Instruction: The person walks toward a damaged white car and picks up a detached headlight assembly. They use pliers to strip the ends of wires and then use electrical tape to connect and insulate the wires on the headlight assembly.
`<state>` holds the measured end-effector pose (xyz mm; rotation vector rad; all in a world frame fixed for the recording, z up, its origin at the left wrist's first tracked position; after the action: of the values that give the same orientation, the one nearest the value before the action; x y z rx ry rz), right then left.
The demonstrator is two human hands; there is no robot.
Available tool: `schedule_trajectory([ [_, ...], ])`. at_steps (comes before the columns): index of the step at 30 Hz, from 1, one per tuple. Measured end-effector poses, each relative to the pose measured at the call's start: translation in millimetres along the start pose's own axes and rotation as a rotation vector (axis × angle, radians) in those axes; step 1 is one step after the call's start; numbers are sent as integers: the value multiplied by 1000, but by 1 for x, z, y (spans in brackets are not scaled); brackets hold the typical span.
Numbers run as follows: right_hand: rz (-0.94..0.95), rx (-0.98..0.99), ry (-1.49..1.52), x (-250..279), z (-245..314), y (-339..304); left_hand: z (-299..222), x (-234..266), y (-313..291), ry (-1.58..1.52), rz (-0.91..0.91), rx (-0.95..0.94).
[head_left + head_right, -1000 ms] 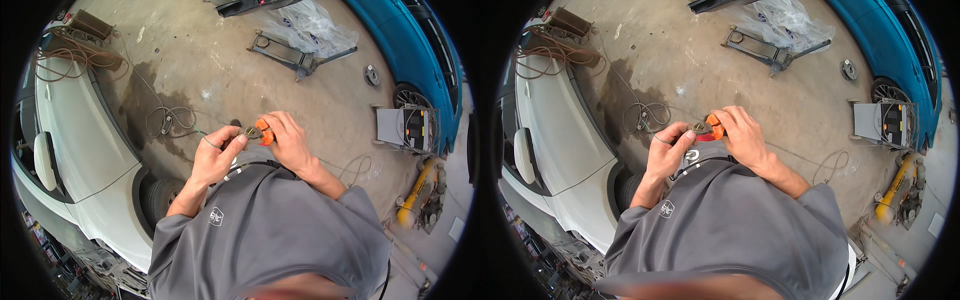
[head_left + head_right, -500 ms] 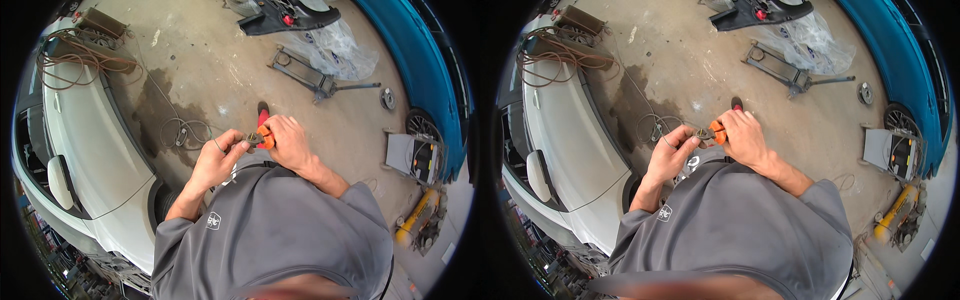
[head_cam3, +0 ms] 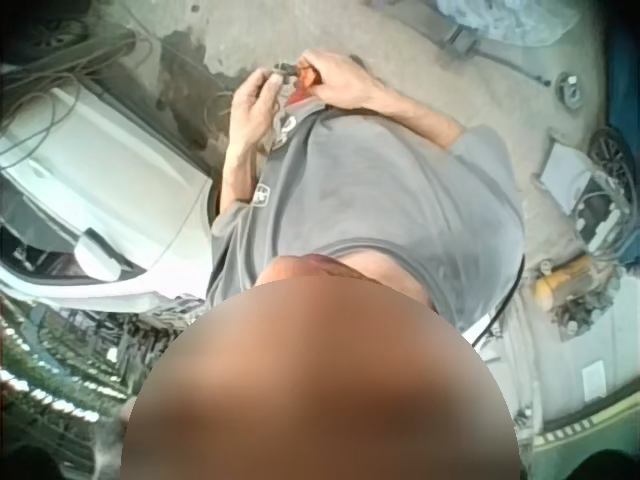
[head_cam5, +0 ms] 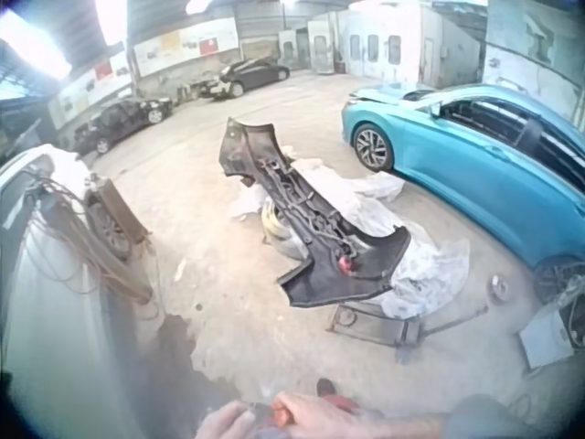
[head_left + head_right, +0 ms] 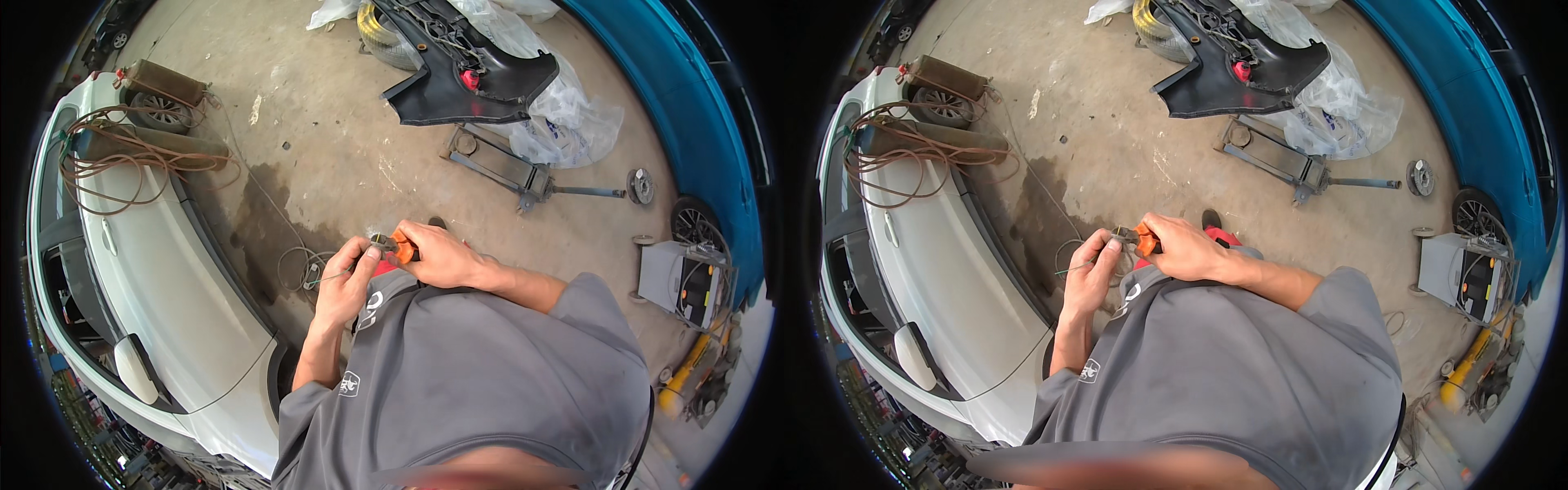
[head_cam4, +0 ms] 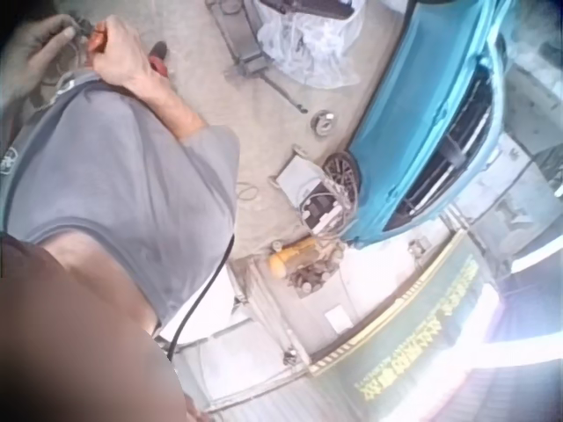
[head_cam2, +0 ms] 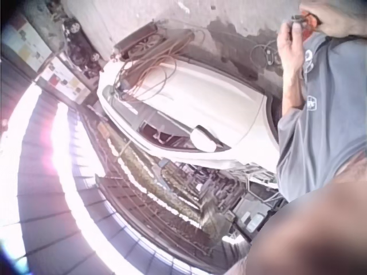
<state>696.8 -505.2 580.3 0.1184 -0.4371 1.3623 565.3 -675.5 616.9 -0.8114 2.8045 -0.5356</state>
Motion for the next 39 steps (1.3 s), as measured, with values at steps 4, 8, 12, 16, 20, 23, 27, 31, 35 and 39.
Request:
schedule_trajectory([
  [4,128,-142,249,11,7,35,8,13,41,-253,-16,-101],
  [8,172,-186,476,12,27,79,4,27,79,-379,-106,-277],
  [12,35,-164,565,-5,29,134,-15,54,125,-459,-207,-439],
  [16,-128,-187,862,11,36,215,-43,123,172,-819,-281,-460],
  [20,-257,-45,829,28,62,294,-73,182,199,-560,-207,-440],
  [23,-177,-151,582,35,81,333,-107,218,211,-606,-116,-334],
  [27,-264,-6,539,31,115,374,-130,258,227,-544,-35,-275],
  [31,-240,102,587,36,138,404,-142,283,251,-403,51,-296],
  [35,-293,92,519,50,132,430,-151,293,288,-212,112,-370],
  [39,-366,43,581,77,121,453,-175,293,330,32,86,-455],
])
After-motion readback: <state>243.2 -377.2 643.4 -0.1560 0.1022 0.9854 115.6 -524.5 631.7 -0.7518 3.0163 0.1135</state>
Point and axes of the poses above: each hand's wrist, its own y-axis towards the middle knuckle, its own x-axis out of the back of the hand, z = x × y, the point moved 1 cm from there along y, towards the middle knuckle, and after that the axes turned 7 degrees about -y, right-handed, at the moved point
